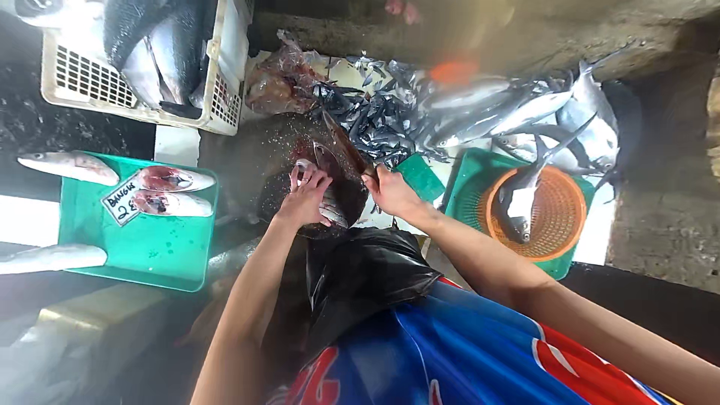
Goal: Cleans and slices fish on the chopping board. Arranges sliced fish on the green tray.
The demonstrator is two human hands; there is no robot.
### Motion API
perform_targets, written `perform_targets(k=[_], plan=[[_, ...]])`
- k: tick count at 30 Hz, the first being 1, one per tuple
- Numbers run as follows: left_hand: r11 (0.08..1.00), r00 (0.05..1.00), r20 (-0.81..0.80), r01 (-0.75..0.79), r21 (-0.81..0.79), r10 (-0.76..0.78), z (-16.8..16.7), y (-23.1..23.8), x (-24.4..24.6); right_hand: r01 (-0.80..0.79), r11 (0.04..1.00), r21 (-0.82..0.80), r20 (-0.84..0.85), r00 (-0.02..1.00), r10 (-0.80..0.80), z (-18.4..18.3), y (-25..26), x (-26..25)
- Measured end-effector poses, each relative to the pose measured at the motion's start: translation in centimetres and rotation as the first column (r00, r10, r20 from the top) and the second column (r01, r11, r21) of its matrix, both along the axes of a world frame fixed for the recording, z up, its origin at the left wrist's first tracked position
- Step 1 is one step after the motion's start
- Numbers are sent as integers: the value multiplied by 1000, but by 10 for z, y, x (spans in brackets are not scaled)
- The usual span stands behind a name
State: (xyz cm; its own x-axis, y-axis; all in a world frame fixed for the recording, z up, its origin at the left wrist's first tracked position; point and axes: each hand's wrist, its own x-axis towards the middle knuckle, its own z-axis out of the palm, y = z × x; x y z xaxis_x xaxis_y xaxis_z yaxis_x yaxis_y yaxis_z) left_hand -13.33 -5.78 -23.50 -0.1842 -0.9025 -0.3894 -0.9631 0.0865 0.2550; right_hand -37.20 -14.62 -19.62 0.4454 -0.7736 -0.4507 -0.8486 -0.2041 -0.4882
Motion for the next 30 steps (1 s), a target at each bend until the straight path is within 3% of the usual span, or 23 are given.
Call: perform_targets(k=[7, 10, 13, 19, 21, 24, 27, 30], plan=[[979, 995, -93, -46, -200, 28, -13, 46, 13, -137, 984, 110, -68, 987, 145, 4, 28, 2], [981, 997, -79, -34, -191, 19, -12, 43, 13, -201, 966, 165, -124, 967, 223, -1, 27, 14], [987, 997, -73, -43, -158, 32, -11, 44, 12, -175, 972, 156, -98, 977, 191, -4, 26, 18], [904, 936, -181, -341, -258, 302, -18, 55, -1, 59, 982, -180, 233, 972, -16, -23, 4, 13], [881, 892, -273, -422, -215, 361, -20, 60, -2, 75, 979, -191, 190, 981, -38, -46, 0, 12], [799, 776, -512, -546, -252, 369, -1, 51, 0, 63, 996, -57, 15, 998, -62, -66, -2, 9], [837, 848, -447, -447, -314, 285, 9, 10, 14, 64, 998, -19, -11, 998, -64, -64, -2, 9], [969, 970, -241, -96, -226, 40, -3, -32, 24, 64, 997, -35, -23, 998, -65, -71, -6, 12]])
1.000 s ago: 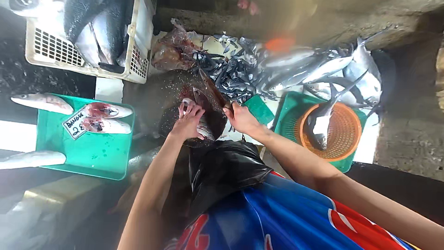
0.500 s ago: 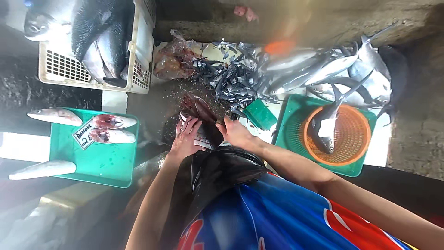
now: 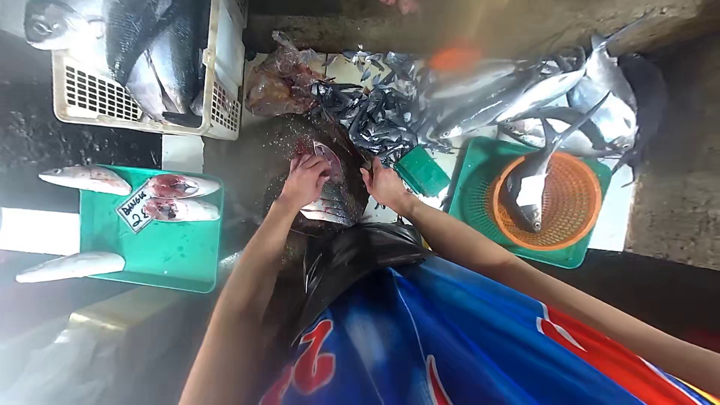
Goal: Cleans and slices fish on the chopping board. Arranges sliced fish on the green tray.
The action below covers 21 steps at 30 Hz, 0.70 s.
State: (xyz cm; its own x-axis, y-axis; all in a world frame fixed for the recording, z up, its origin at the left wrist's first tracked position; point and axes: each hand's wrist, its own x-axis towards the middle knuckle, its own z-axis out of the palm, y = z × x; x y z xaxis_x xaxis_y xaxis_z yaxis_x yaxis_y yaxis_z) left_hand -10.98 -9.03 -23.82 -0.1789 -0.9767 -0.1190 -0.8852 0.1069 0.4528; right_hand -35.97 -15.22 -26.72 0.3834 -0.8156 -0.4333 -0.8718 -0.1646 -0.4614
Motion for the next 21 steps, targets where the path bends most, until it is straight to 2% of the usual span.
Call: perform_targets(k=[2, 4, 7, 12, 15, 17, 18, 21], plan=[[987, 984, 105, 134, 89, -143, -8, -18, -2, 7, 1000, -21, -5, 1000, -7, -2, 0, 2], [968, 959, 185, 181, 175, -213, -11, -29, -4, 14, 999, -29, -12, 1000, -15, -2, 1, 4], [939, 933, 201, 249, 236, -298, -14, -46, -4, 29, 999, -27, -16, 999, -29, -2, 2, 6], [895, 911, 134, 341, 289, -391, 0, -60, 14, 36, 998, -55, -59, 997, -40, -2, 3, 9], [883, 931, -26, 354, 308, -364, 4, -38, 46, 49, 997, -54, -61, 997, -52, -3, 5, 14], [864, 920, -1, 368, 344, -392, 6, -22, 51, 78, 995, -55, -59, 995, -81, -1, 5, 13], [873, 914, 33, 375, 312, -405, 4, -14, 49, 83, 995, -58, -60, 994, -87, 1, 7, 10], [923, 919, 88, 382, 43, -384, -9, 2, 46, 56, 993, -104, -12, 998, -58, 1, 14, 7]])
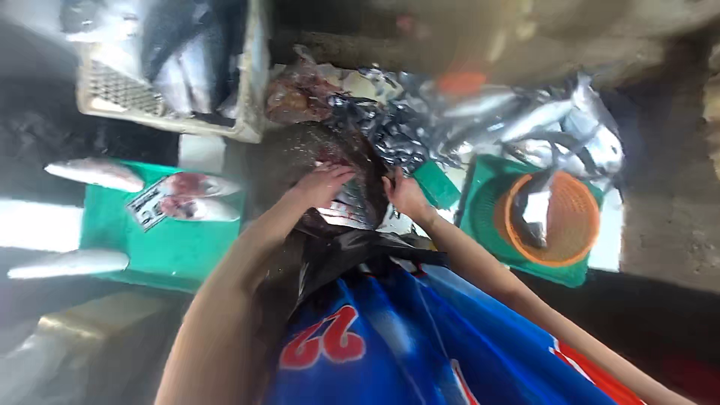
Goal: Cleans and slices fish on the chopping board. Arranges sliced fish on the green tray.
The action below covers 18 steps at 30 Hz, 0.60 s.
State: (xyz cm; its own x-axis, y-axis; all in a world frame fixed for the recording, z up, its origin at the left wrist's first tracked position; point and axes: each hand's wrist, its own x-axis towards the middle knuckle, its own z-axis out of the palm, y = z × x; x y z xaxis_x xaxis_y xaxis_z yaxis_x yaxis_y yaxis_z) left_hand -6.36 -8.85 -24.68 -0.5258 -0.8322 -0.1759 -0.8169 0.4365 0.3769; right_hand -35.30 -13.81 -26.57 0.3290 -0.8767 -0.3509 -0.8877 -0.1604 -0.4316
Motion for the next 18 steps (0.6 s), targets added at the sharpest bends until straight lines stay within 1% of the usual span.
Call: perform_targets(k=[1, 2, 4, 5, 6, 7, 8, 9, 10, 11, 12, 13, 14, 15, 16, 17, 18], plan=[[1000, 1000, 15, -4, -9, 4, 7, 1, -5, -15, 1000, 1, 1, 1000, 15, -1, 0, 0], [1000, 998, 65, 3, 6, -3, 18, 0, -12, -28, 1000, 3, -16, 999, 28, -2, -2, 2], [996, 990, 140, -2, 92, -11, 46, -2, -28, -28, 1000, 3, -54, 998, 28, -2, -5, 5], [994, 986, 160, 22, 108, -39, 42, -7, -32, -26, 1000, 3, -73, 997, 26, 0, -5, 7], [996, 990, 120, 61, 61, -68, 21, -15, -32, -26, 1000, 0, -97, 995, 26, 2, -5, 10], [995, 992, 99, 66, 68, -73, 11, -21, -33, -28, 1000, -4, -118, 993, 28, 4, -4, 11], [976, 977, 201, 33, 215, -77, 25, -30, -37, -30, 999, -15, -124, 992, 27, 6, -2, 12], [910, 945, 313, -50, 412, -90, 47, -42, -42, -29, 999, -19, -121, 992, 26, 7, -2, 14], [957, 993, 94, -95, 275, 72, 25, -36, -29, -26, 999, -26, -127, 992, 23, 8, -1, 15], [963, 970, -109, -196, 187, 219, 7, -32, -20, -23, 999, -35, -133, 991, 19, 8, 0, 16], [935, 887, -300, -313, 168, 351, -1, -28, -11, -22, 999, -38, -141, 990, 16, 8, 0, 17], [886, 734, -502, -419, 196, 458, -1, -18, -4, -16, 999, -34, -154, 988, 11, 9, 1, 17], [831, 500, -697, -491, 260, 514, 3, -3, 2, -7, 1000, -20, -163, 987, 4, 10, 2, 17], [779, 231, -824, -526, 342, 518, 12, 16, 8, -7, 1000, -19, -162, 987, 4, 10, 1, 19], [725, -9, -864, -540, 428, 504, 21, 41, 15, -19, 999, -27, -157, 988, 14, 10, 1, 18], [663, -180, -849, -553, 505, 496, 31, 70, 22, -28, 999, -33, -155, 988, 23, 10, 1, 17], [583, -317, -815, -577, 572, 485, 41, 95, 32, -35, 998, -46, -154, 988, 27, 10, 1, 16]])
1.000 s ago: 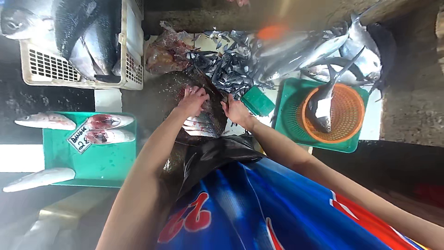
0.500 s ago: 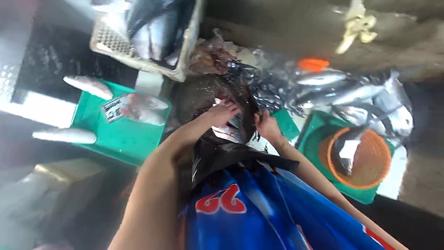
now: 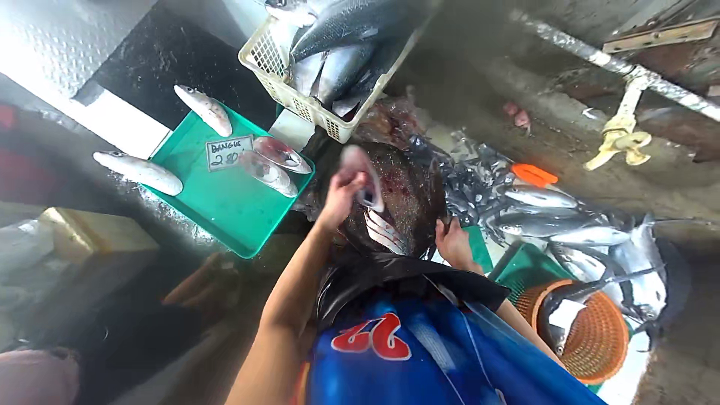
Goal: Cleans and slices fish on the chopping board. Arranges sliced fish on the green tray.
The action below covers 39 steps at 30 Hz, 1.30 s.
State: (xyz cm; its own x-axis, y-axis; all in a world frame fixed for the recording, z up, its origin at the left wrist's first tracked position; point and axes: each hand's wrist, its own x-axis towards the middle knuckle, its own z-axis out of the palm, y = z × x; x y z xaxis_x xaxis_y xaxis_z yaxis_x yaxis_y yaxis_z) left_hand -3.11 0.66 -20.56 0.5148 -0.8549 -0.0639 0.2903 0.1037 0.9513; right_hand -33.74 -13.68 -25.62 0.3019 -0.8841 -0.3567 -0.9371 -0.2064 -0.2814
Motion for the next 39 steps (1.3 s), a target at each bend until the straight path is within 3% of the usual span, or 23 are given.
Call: perform_targets(k=[2, 4, 7, 9, 11, 13, 14, 16, 19, 21, 25, 29, 31, 34, 36, 39], plan=[[959, 957, -71, -278, 52, 282, 15, 38, 34, -10, 1000, -29, 5, 1000, 10, -3, 1, -2], [837, 846, 23, -530, 135, 532, 26, 78, 76, -23, 999, -39, 7, 1000, 24, -4, 0, -2], [669, 705, 180, -708, 226, 686, 30, 130, 130, -36, 999, -28, 10, 999, 36, -2, 1, -2], [684, 731, 173, -680, 263, 660, 30, 146, 155, -45, 998, -38, 19, 999, 46, -1, 2, -1], [716, 838, 178, -536, 448, 516, 24, 153, 169, -50, 998, -44, 13, 999, 50, -1, 3, -2], [562, 900, 271, -427, 709, 343, 6, 153, 179, -54, 997, -54, 8, 998, 54, -1, 3, -4], [482, 900, 328, -432, 762, 288, -6, 153, 183, -54, 996, -65, 10, 998, 55, -1, 3, -4], [448, 881, 364, -468, 762, 302, -19, 155, 186, -47, 996, -71, 10, 999, 48, 1, 4, 0], [514, 884, 275, -447, 732, 377, -16, 156, 181, -22, 1000, -20, -17, 1000, 22, 4, 5, 3], [507, 872, 270, -463, 727, 408, -12, 147, 175, -25, 1000, -13, -22, 999, 24, 2, 4, 2], [335, 791, 532, -611, 717, 303, -13, 125, 167, -51, 998, -35, -14, 999, 50, -5, 0, -3], [240, 735, 646, -678, 695, 207, -5, 117, 166, -59, 996, -68, 0, 998, 59, -12, -2, -3], [236, 733, 657, -680, 695, 179, -3, 114, 165, -62, 996, -62, -3, 998, 62, -13, -3, -3], [334, 741, 622, -670, 663, 253, -6, 107, 141, -77, 994, -72, -4, 997, 77, -6, -2, -17], [365, 660, 689, -746, 556, 299, -17, 114, 131, -125, 987, -103, 80, 988, 134, -2, 3, -7], [247, 622, 741, -782, 572, 253, -50, 114, 133, -132, 979, -157, 142, 978, 155, -4, 8, -10]])
